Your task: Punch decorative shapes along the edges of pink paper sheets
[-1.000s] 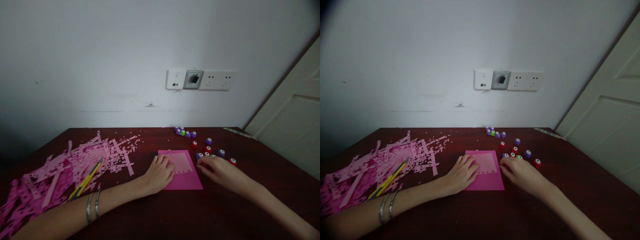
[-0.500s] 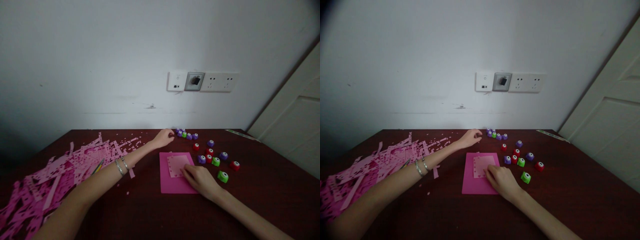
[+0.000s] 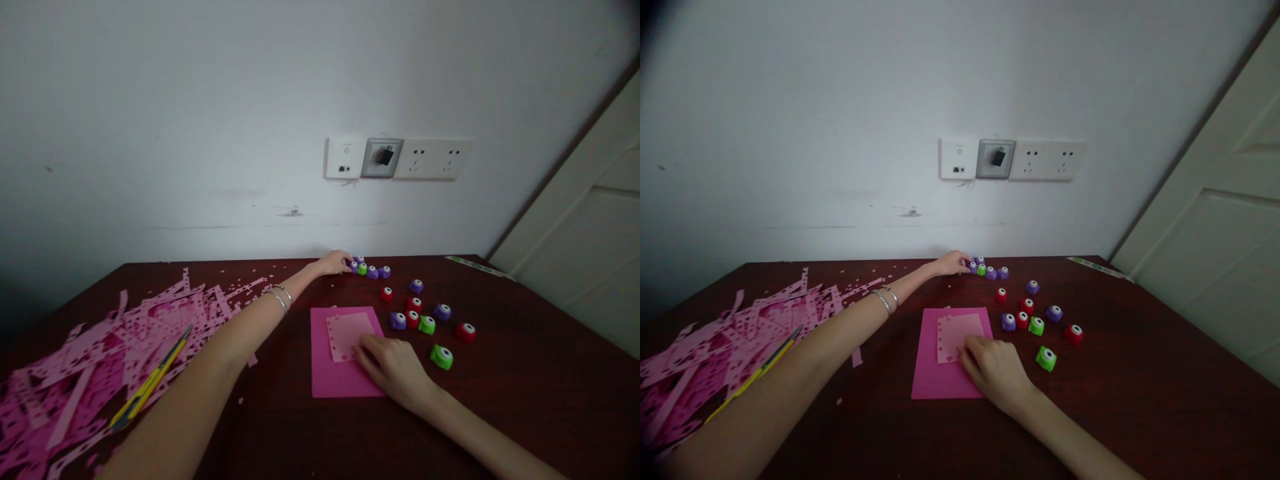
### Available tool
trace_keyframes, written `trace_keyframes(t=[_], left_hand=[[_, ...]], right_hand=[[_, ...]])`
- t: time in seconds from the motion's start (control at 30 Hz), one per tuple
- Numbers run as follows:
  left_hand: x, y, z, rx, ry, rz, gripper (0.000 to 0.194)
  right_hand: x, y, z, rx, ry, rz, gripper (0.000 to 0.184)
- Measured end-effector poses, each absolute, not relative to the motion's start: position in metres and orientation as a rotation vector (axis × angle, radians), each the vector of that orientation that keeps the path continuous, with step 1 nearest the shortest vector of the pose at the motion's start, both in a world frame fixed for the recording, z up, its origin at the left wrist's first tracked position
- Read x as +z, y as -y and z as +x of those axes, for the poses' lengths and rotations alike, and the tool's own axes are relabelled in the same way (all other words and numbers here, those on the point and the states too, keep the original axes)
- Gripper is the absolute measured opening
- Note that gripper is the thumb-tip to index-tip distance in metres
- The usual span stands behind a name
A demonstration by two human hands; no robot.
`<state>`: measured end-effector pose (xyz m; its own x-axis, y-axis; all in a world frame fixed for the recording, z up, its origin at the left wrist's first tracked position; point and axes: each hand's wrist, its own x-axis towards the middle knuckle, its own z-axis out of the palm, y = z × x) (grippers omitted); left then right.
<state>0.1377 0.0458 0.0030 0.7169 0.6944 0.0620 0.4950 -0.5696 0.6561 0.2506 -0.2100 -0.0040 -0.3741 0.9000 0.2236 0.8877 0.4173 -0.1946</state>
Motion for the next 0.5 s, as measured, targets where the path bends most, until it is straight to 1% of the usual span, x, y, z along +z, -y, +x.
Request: trace_keyframes(t=[0.27,0.5], left_hand=[[0.0077,-0.0513,0.1432,0.349,-0.833,2.314,0.025],[0.0092,-0.0483,0.1427,0.423,-0.817,2.458,0.02]], right_hand=[[-0.005,0.2091,0.2514,0.064,2.39,-1.552,0.026],[-0.005,0.2093,0.2512,0.05,2.398,-1.557,0.027]])
